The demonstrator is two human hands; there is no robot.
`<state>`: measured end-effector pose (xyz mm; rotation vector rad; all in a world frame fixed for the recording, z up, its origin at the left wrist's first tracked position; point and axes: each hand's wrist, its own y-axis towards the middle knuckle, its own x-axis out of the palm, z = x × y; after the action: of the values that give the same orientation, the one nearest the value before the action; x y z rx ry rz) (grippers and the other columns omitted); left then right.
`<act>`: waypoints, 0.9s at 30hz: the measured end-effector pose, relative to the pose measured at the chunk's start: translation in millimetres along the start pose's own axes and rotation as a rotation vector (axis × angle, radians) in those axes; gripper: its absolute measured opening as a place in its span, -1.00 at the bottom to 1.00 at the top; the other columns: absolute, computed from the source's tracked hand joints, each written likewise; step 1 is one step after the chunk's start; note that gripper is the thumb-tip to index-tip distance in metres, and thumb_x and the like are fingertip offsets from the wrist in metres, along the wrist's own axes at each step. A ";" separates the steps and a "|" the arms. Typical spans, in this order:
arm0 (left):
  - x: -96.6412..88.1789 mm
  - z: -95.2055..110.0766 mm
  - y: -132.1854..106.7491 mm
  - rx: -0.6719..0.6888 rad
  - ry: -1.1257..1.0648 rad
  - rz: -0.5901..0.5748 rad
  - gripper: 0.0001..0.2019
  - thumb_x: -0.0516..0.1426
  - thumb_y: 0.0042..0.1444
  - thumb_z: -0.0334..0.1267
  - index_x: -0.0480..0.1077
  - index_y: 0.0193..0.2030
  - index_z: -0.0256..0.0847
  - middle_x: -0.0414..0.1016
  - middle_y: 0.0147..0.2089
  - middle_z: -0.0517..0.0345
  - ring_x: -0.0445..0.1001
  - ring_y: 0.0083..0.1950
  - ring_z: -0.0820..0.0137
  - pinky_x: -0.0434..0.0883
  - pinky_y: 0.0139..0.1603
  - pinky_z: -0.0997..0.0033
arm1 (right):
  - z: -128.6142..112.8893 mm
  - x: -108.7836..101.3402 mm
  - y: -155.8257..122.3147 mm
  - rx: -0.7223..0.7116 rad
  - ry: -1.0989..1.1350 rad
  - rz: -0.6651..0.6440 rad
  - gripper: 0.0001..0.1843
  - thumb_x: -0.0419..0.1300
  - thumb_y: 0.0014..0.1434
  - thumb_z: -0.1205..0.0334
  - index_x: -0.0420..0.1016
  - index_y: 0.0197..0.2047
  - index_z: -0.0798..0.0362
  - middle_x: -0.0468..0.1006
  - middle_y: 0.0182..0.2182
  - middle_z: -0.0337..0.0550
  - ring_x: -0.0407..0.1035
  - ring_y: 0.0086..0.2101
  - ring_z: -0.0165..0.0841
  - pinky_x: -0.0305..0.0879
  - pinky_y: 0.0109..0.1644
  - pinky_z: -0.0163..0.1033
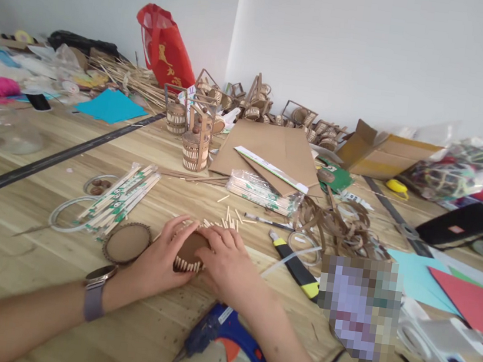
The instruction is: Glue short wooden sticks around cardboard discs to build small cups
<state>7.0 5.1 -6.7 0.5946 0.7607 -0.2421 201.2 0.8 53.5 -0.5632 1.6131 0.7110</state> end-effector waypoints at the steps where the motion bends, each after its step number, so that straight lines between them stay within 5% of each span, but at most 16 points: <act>1: 0.2 -0.4 -0.4 0.002 -0.007 0.000 -0.07 0.26 -0.09 -0.46 -0.10 0.39 -0.06 0.02 0.32 -0.18 0.08 0.37 -0.01 0.25 0.30 -0.13 | -0.3 1.5 0.0 -0.003 -0.004 -0.003 -0.82 0.26 0.17 0.24 0.50 -0.14 0.03 0.34 0.22 0.01 0.11 0.21 -0.06 0.08 0.26 0.12; 8: -1.3 -1.0 -0.9 0.017 -0.039 0.015 -0.07 0.29 -0.06 -0.40 -0.11 0.39 -0.08 0.01 0.32 -0.18 0.05 0.39 -0.01 0.21 0.32 -0.14 | -0.9 -3.8 2.3 0.015 0.037 0.011 -0.87 0.25 0.19 0.25 0.51 -0.16 0.04 0.34 0.22 0.04 0.13 0.21 -0.06 0.09 0.26 0.15; 16: -4.1 -5.7 1.3 -0.019 -0.136 0.067 0.04 0.35 -0.17 -0.34 -0.14 0.40 -0.12 0.03 0.33 -0.20 0.05 0.39 -0.08 0.15 0.33 -0.23 | 10.0 -24.6 -6.4 0.176 0.262 -0.039 -0.26 0.35 0.07 0.29 0.23 0.30 -0.07 0.11 0.35 0.12 0.05 0.30 -0.05 0.13 0.28 0.11; 22: -6.4 -4.8 1.5 0.025 -0.145 0.029 0.05 0.36 -0.15 -0.34 -0.17 0.40 -0.07 0.03 0.34 -0.20 0.04 0.39 -0.10 0.13 0.33 -0.26 | 4.9 -19.1 -6.0 0.169 0.466 -0.058 -0.61 0.32 0.10 0.33 0.42 0.01 -0.02 0.10 0.35 0.09 0.03 0.33 -0.15 0.22 0.25 -0.04; 27: -6.5 -3.8 1.8 0.048 -0.123 0.053 -0.02 0.35 -0.07 -0.25 -0.13 0.40 -0.09 0.07 0.33 -0.21 0.07 0.38 -0.09 0.17 0.31 -0.24 | -3.8 -12.2 -0.1 0.196 0.504 0.010 -0.83 0.32 0.12 0.33 0.48 -0.19 0.01 0.23 0.28 0.11 -0.10 0.37 -0.11 0.17 0.28 0.05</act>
<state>0.9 8.8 -3.6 0.6384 0.6209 -0.2466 200.5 -2.3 65.8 -0.6213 2.1262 0.4260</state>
